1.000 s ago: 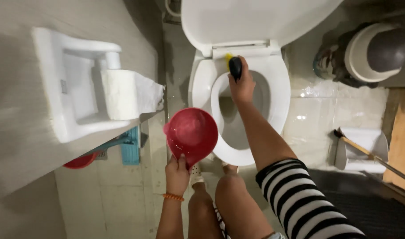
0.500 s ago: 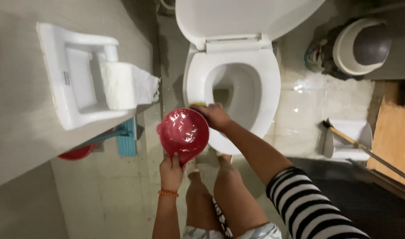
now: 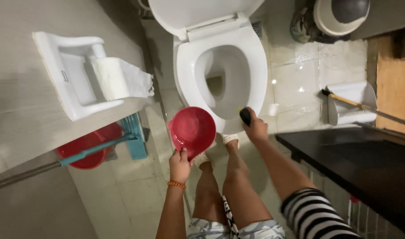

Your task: The person cleans a toilet using a red plastic scoop and a yellow sponge. They pour water from the scoop onto the toilet seat and scrub the surface, then refill the scoop from a wall tap and continue scrubbing the seat and the inside of the bowl.

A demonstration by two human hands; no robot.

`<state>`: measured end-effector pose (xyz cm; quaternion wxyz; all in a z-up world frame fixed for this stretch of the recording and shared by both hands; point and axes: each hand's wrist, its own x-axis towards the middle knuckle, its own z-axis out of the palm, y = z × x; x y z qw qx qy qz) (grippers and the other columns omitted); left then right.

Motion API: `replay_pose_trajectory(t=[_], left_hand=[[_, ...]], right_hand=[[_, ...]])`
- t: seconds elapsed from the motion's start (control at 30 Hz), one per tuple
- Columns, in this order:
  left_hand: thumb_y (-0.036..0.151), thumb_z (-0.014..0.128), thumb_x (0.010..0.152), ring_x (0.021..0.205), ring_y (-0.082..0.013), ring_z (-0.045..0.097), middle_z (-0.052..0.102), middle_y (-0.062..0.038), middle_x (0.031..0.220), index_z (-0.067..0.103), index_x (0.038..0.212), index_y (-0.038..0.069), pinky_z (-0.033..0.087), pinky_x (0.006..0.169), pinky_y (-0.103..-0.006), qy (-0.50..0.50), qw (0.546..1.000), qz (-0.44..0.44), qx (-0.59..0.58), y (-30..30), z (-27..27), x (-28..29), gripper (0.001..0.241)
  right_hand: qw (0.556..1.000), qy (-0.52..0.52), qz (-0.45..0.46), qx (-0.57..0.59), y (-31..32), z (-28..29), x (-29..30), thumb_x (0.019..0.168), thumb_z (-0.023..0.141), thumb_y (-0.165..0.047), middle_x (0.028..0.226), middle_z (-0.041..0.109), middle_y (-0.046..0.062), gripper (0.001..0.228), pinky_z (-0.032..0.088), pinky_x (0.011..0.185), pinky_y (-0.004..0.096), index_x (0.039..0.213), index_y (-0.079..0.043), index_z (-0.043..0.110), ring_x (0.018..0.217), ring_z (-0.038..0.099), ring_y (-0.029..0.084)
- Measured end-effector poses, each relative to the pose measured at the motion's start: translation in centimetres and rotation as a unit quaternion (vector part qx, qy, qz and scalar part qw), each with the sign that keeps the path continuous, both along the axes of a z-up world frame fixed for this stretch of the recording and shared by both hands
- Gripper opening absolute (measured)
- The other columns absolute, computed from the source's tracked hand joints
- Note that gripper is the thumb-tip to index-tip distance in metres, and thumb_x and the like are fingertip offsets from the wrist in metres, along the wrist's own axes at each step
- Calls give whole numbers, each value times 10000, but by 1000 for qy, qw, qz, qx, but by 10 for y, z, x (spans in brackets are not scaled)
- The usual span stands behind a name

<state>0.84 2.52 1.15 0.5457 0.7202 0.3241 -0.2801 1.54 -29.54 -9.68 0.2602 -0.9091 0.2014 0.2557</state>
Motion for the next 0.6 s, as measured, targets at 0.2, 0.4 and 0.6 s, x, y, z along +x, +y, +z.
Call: replay_pose_trajectory(t=[0.2, 0.4, 0.6], left_hand=[[209, 499, 1043, 491, -148, 568, 665, -103, 665, 656, 1064, -9, 464, 483, -312, -11, 997, -76, 23, -4, 28, 9, 270], [204, 509, 1025, 467, -148, 568, 653, -78, 678, 640, 1092, -2, 463, 450, -314, -19, 995, -91, 28, -8, 18, 7, 253], [202, 497, 1029, 468, -145, 561, 650, -58, 642, 659, 1043, 3, 456, 461, -319, -13, 996, -91, 10, -28, 20, 7, 257]], right_hand=[[975, 34, -189, 115, 109, -22, -28, 970, 643, -327, 1022, 712, 231, 728, 564, 806, 540, 1591, -333, 262, 925, 719, 405], [1000, -7, -20, 7, 46, -76, -50, 977, 665, -336, 1008, 735, 196, 651, 516, 819, 582, 1553, -362, 362, 916, 705, 418], [998, -18, -45, -30, -7, -35, -15, 895, 676, -251, 998, 743, 152, 736, 466, 824, 585, 1548, -364, 355, 930, 702, 400]])
